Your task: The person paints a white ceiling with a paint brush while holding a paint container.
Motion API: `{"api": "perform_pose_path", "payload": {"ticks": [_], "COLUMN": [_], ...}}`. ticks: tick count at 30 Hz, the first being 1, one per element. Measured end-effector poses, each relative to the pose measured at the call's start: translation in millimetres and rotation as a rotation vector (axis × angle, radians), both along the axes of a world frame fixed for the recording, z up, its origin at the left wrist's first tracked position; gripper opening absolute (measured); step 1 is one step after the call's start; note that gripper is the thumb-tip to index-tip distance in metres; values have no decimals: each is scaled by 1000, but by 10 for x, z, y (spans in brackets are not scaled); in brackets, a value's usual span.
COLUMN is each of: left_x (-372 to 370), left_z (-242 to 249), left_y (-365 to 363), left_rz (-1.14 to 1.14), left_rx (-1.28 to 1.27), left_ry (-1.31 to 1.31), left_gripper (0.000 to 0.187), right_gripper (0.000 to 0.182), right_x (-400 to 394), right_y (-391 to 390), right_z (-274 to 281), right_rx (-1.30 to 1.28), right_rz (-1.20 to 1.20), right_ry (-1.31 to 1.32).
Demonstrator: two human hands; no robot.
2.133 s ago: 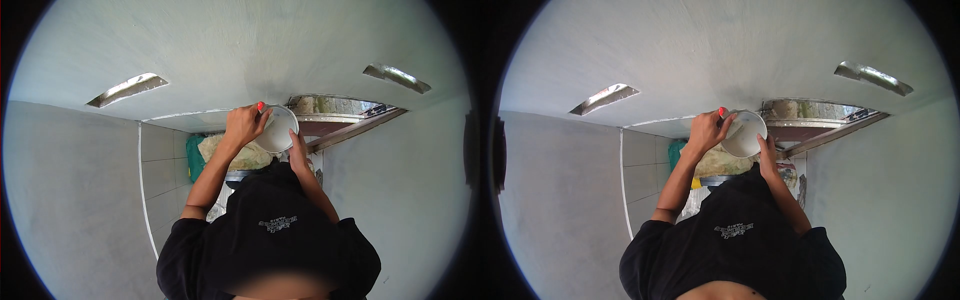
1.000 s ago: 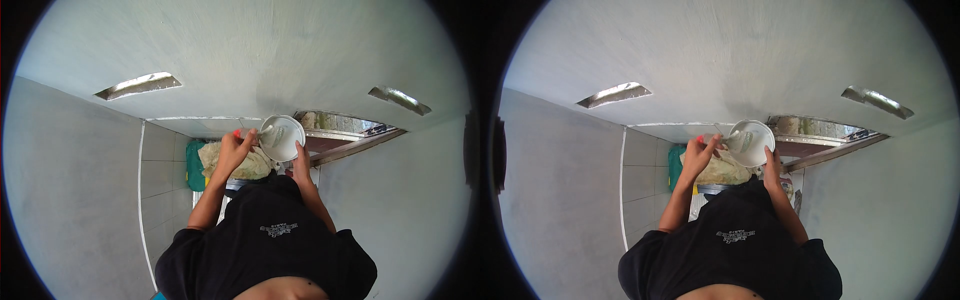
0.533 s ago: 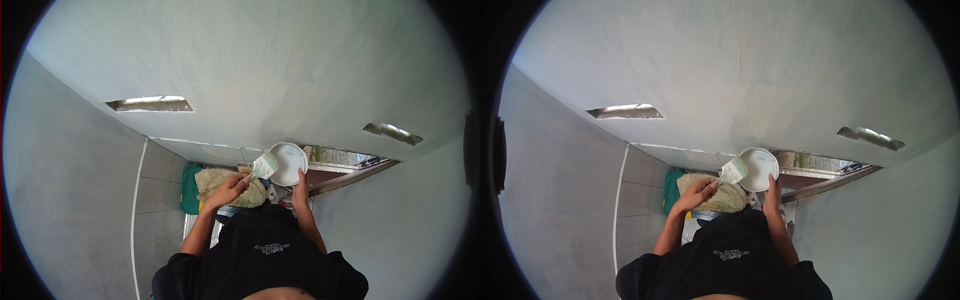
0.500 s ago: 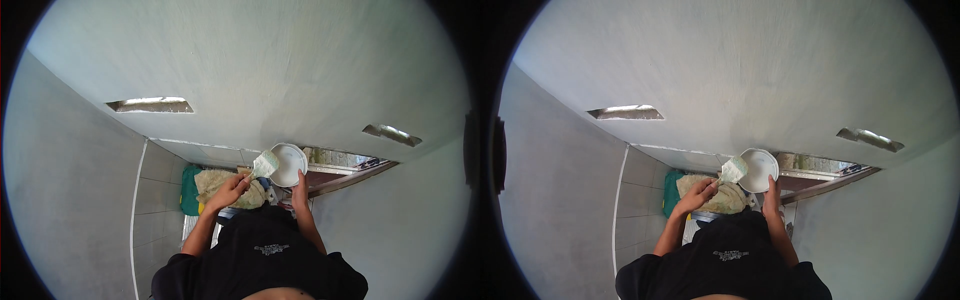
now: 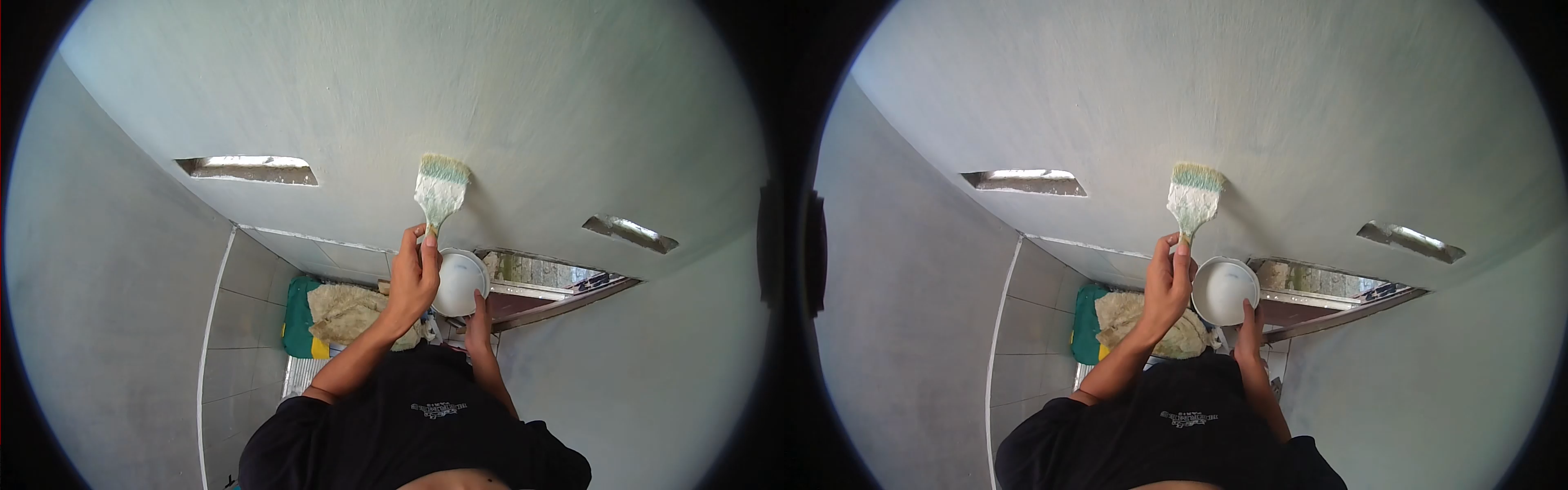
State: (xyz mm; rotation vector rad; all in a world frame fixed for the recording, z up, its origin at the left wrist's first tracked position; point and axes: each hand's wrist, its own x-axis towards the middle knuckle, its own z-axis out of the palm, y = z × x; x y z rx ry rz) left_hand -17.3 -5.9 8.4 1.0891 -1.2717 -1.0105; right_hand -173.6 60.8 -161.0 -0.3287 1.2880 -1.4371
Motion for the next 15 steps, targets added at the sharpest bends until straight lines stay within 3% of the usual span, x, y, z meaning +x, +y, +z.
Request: {"api": "perform_pose_path", "payload": {"ticks": [4,6,9,15], "left_x": [38,138,209,296], "left_z": [-341,-322,-281,799], "left_y": [157,232,169,-15], "left_rz": [-55,-199,-249,-368], "left_rx": [173,545,603,558], "left_ry": [53,257,404,423], "left_gripper": [30,31,28,32], "right_gripper": [53,53,52,53], "right_x": [-62,-103,-148,-172], "right_y": [38,39,5,-72], "right_z": [-68,-66,-74,-67], "right_rx": [0,-5,16,43], "right_rz": [-15,-19,-19,7], "right_ry": [-27,-26,-12,37]}}
